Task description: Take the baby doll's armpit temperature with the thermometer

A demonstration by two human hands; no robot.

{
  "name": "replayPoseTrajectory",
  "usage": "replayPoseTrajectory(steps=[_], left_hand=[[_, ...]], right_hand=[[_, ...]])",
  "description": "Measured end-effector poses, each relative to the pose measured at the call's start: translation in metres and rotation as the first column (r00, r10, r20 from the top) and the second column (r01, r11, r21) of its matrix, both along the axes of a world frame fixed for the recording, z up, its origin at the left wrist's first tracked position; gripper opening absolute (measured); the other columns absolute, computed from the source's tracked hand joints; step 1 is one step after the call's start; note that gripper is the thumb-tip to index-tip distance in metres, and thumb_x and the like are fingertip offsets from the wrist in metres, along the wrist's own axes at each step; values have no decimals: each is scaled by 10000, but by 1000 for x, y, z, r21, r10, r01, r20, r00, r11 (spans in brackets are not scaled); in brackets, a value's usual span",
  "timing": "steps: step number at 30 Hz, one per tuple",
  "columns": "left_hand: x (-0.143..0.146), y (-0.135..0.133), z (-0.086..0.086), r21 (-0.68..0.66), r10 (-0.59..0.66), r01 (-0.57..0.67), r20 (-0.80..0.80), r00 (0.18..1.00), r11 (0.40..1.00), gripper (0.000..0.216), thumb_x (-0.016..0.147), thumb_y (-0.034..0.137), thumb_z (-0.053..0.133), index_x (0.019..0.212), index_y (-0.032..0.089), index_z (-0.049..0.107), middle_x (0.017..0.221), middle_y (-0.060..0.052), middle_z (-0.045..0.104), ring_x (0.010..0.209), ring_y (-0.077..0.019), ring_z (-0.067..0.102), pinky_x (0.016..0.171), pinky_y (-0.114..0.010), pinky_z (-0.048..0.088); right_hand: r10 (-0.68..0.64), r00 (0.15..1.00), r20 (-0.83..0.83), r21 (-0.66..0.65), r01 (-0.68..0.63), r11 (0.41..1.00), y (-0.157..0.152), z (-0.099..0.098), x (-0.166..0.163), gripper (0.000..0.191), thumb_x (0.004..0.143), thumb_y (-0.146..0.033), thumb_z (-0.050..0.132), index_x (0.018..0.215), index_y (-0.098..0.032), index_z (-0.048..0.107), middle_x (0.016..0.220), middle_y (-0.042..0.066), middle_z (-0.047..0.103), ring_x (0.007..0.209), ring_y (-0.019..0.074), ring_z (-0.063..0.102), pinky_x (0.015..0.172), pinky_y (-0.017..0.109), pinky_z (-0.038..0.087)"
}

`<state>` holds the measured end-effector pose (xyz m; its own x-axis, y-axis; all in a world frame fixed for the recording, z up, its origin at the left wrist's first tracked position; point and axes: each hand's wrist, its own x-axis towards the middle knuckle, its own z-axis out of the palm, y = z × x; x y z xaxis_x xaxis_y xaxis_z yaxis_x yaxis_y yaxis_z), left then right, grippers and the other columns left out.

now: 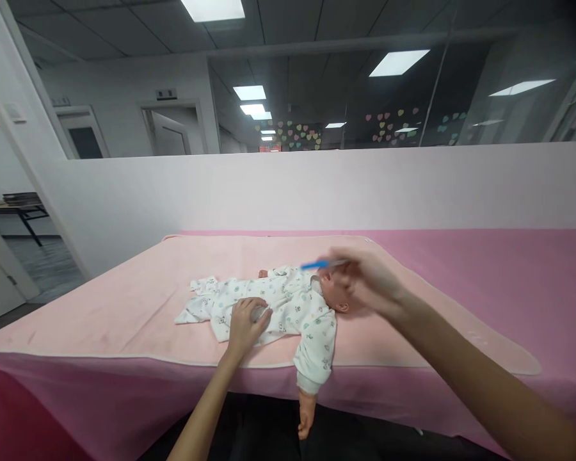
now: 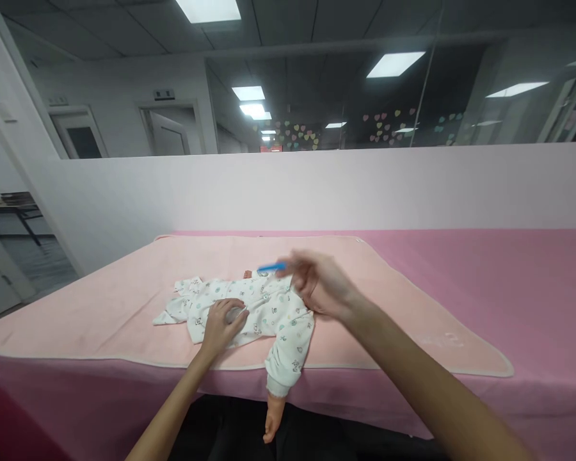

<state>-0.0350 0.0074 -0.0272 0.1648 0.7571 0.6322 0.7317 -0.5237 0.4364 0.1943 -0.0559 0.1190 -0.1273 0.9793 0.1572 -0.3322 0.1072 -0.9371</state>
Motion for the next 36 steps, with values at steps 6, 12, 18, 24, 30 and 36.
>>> replayPoseTrajectory(steps=[6,12,18,24,30,36], left_hand=[[0,1,0,14,-2,2,-4,1000,1000,187,820,383,488,844,229,590,940,-9,631,928,-202,526,826,-351,367],[1,0,-1,15,9,-9,4,1000,1000,179,816,381,495,844,232,592,935,-8,635,924,-202,530,818,-347,371],[1,0,-1,6,7,-7,5,1000,1000,161,813,370,506,838,234,590,935,-1,633,922,-197,525,827,-346,365],[2,-1,-1,-2,5,-5,7,1000,1000,161,817,369,499,841,234,584,943,-2,630,934,-198,517,848,-356,363],[-2,-2,0,17,-12,13,-26,1000,1000,137,811,279,477,884,242,586,946,-6,630,940,-205,515,833,-361,380],[19,-13,8,274,103,-71,-102,989,959,245,790,138,432,958,231,583,934,-42,635,912,-221,532,899,-430,332]], right_hand=[[-76,977,198,132,50,990,0,-5,2,259,709,-342,601,625,-102,647,430,16,597,289,76,453,280,179,336],[-258,959,-114,251,279,927,4,-1,-8,291,780,-354,496,702,-123,654,565,30,659,344,68,493,325,174,360],[-16,999,39,4,16,1000,25,-12,-17,206,763,-270,533,673,-117,638,539,45,651,398,83,536,370,168,398],[-17,978,210,-156,50,986,38,-39,-1,200,722,-283,606,617,-114,633,474,58,625,378,118,539,352,199,411],[-218,939,267,12,223,975,32,-85,45,383,742,-473,561,692,-105,656,480,47,615,329,109,495,298,200,348],[-106,935,339,-305,216,928,31,-149,83,426,739,-525,535,748,-107,615,514,68,616,332,117,513,281,194,345]])
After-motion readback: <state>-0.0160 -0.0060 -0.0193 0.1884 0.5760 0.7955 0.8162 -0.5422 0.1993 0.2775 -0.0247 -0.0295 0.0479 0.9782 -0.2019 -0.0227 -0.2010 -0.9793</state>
